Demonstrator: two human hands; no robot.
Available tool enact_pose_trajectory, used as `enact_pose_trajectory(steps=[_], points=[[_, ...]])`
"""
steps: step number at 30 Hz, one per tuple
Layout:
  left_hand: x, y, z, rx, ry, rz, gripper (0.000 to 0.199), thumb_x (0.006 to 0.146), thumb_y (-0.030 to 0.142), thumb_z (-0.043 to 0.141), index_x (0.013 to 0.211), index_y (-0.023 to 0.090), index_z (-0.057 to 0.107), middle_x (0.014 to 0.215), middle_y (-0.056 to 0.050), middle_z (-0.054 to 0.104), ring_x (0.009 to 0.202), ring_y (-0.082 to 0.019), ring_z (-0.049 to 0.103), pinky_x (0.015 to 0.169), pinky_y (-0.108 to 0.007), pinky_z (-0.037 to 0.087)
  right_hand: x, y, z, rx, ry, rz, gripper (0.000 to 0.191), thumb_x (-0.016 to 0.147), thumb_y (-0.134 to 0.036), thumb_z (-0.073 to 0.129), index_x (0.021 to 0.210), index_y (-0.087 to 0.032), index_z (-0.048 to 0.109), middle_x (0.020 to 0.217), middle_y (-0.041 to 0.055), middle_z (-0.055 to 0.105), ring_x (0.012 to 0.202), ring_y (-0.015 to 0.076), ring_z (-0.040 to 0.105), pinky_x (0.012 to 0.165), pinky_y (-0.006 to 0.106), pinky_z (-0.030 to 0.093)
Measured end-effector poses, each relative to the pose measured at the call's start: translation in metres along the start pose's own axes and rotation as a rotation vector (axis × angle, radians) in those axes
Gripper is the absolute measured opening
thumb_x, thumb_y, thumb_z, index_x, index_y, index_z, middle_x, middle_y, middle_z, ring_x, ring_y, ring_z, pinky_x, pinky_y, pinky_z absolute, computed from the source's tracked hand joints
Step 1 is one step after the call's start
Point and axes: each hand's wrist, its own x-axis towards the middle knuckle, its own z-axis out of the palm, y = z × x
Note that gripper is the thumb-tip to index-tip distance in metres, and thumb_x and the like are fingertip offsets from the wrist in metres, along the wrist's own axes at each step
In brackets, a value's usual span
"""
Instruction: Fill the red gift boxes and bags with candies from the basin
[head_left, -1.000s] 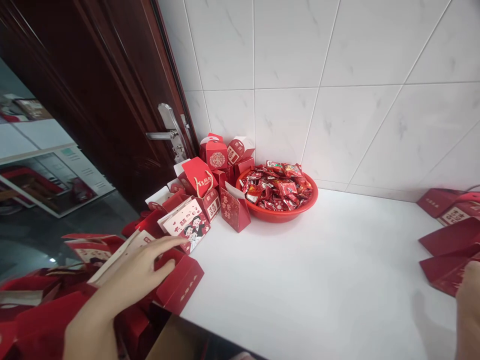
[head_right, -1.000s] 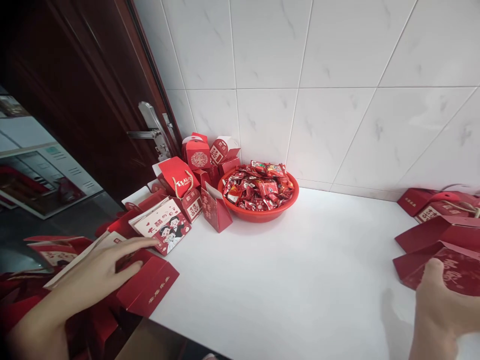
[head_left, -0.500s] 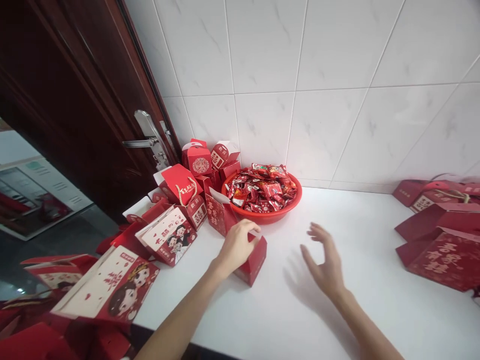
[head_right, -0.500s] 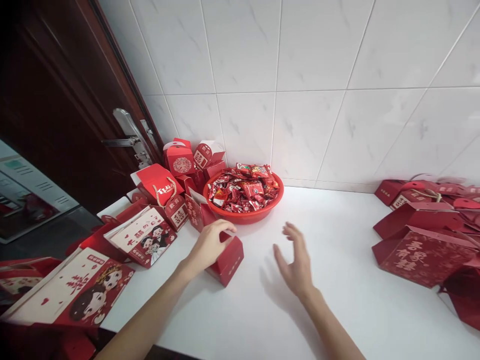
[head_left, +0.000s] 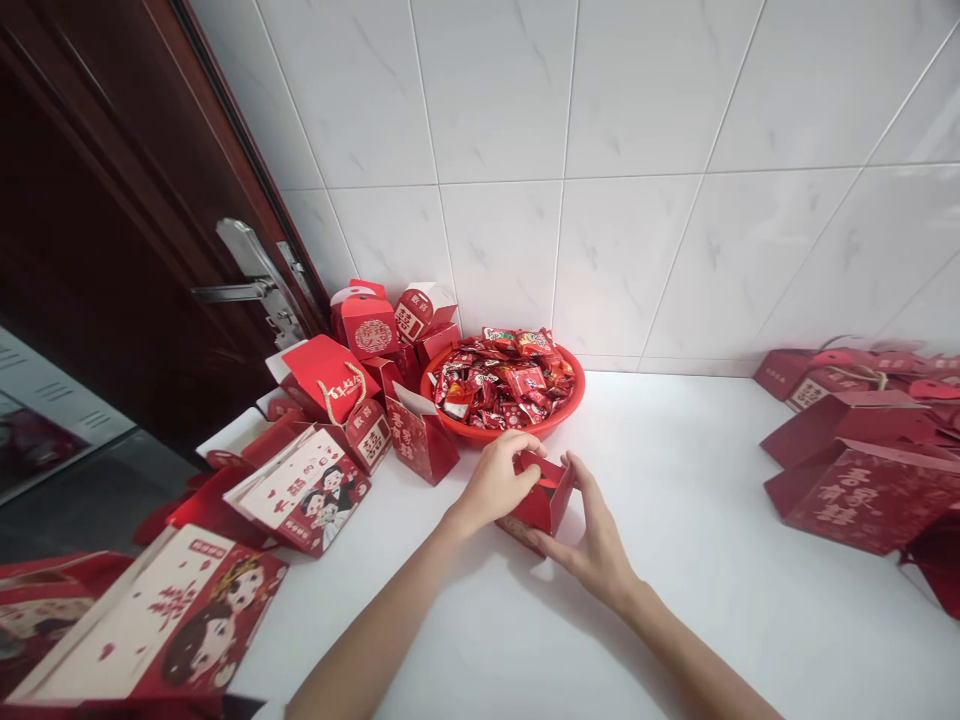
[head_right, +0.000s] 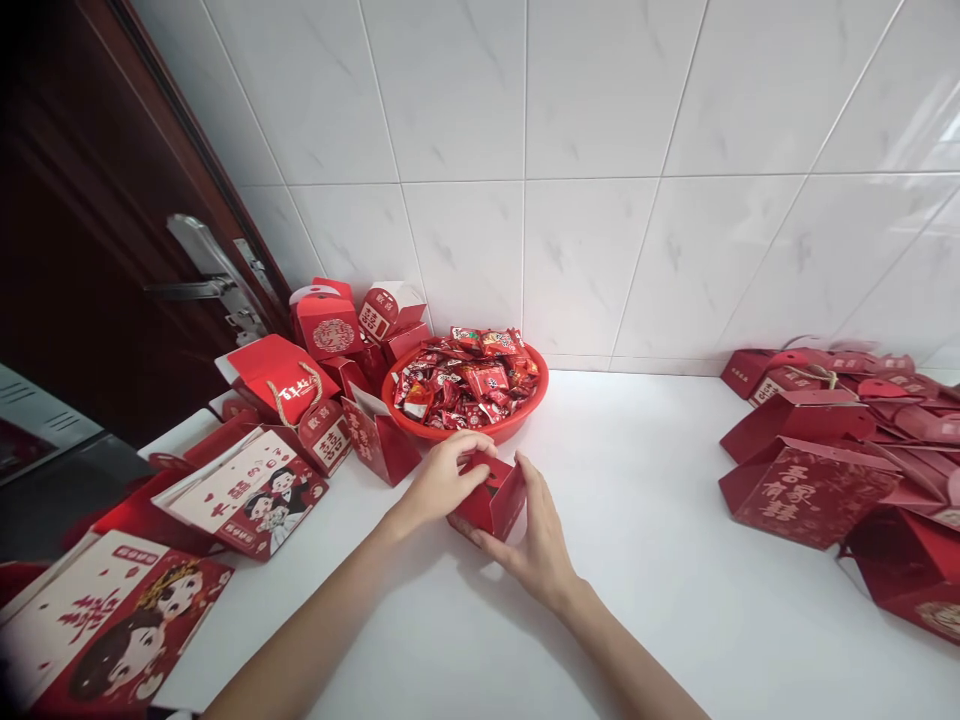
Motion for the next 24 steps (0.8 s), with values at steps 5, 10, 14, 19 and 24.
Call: enact_pose_trajectory(steps=[5, 10, 14, 19, 24], points=[[-0.011, -0.007, -0.029, -0.155, -0.127, -0.057, 0.030, 0.068, 0.005, 0.056, 0.090, 0.021, 0.069, 0.123, -0.009, 0.067, 0.122, -0.024, 0.064, 0.106, -0.038, 0.051, 0.006, 0.002, -0.003, 0.062, 0.036, 0.053, 0.090, 0.079, -0.048, 0.079, 0.151, -0.024, 0.029, 0.150, 0.0182, 0.047, 0.136, 0.0364, 0.052, 0.110, 0.057, 0.048], [-0.024, -0.010, -0.044, 0.048, -0.285, -0.051, 0.030, 0.071, 0.007, 0.057, 0.084, 0.025, 0.077, 0.143, -0.007, 0.057, 0.137, -0.030, 0.053, 0.110, -0.042, 0.049, 0.011, 0.005, 0.001, 0.118, 0.060, 0.099, 0.091, 0.077, -0.051, 0.081, 0.147, -0.025, 0.028, 0.150, 0.0185, 0.045, 0.135, 0.0361, 0.053, 0.109, 0.056, 0.049], [-0.031, -0.008, -0.044, 0.199, -0.341, -0.054, 0.048, 0.077, 0.007, 0.053, 0.109, 0.031, 0.079, 0.158, -0.007, 0.042, 0.146, -0.033, 0.042, 0.109, -0.046, 0.050, 0.013, 0.003, 0.004, 0.151, 0.053, 0.057, 0.087, 0.080, -0.050, 0.079, 0.147, -0.028, 0.028, 0.149, 0.0168, 0.045, 0.137, 0.0338, 0.052, 0.111, 0.055, 0.048], [-0.039, -0.004, -0.041, 0.314, -0.353, -0.014, 0.051, 0.083, 0.008, 0.051, 0.122, 0.030, 0.075, 0.164, -0.007, 0.033, 0.152, -0.037, 0.028, 0.116, -0.056, 0.040, 0.011, 0.001, 0.005, 0.189, -0.016, -0.049, 0.092, 0.079, -0.053, 0.080, 0.149, -0.029, 0.025, 0.157, 0.0184, 0.036, 0.148, 0.0347, 0.038, 0.116, 0.054, 0.043], [-0.042, -0.001, -0.040, 0.356, -0.367, -0.044, 0.051, 0.081, 0.007, 0.051, 0.122, 0.026, 0.075, 0.166, -0.006, 0.029, 0.153, -0.038, 0.027, 0.119, -0.056, 0.037, 0.009, -0.005, 0.001, 0.292, -0.086, -0.079, 0.096, 0.077, -0.066, 0.075, 0.151, -0.029, 0.025, 0.163, 0.0175, 0.027, 0.152, 0.0367, 0.029, 0.120, 0.058, 0.035]])
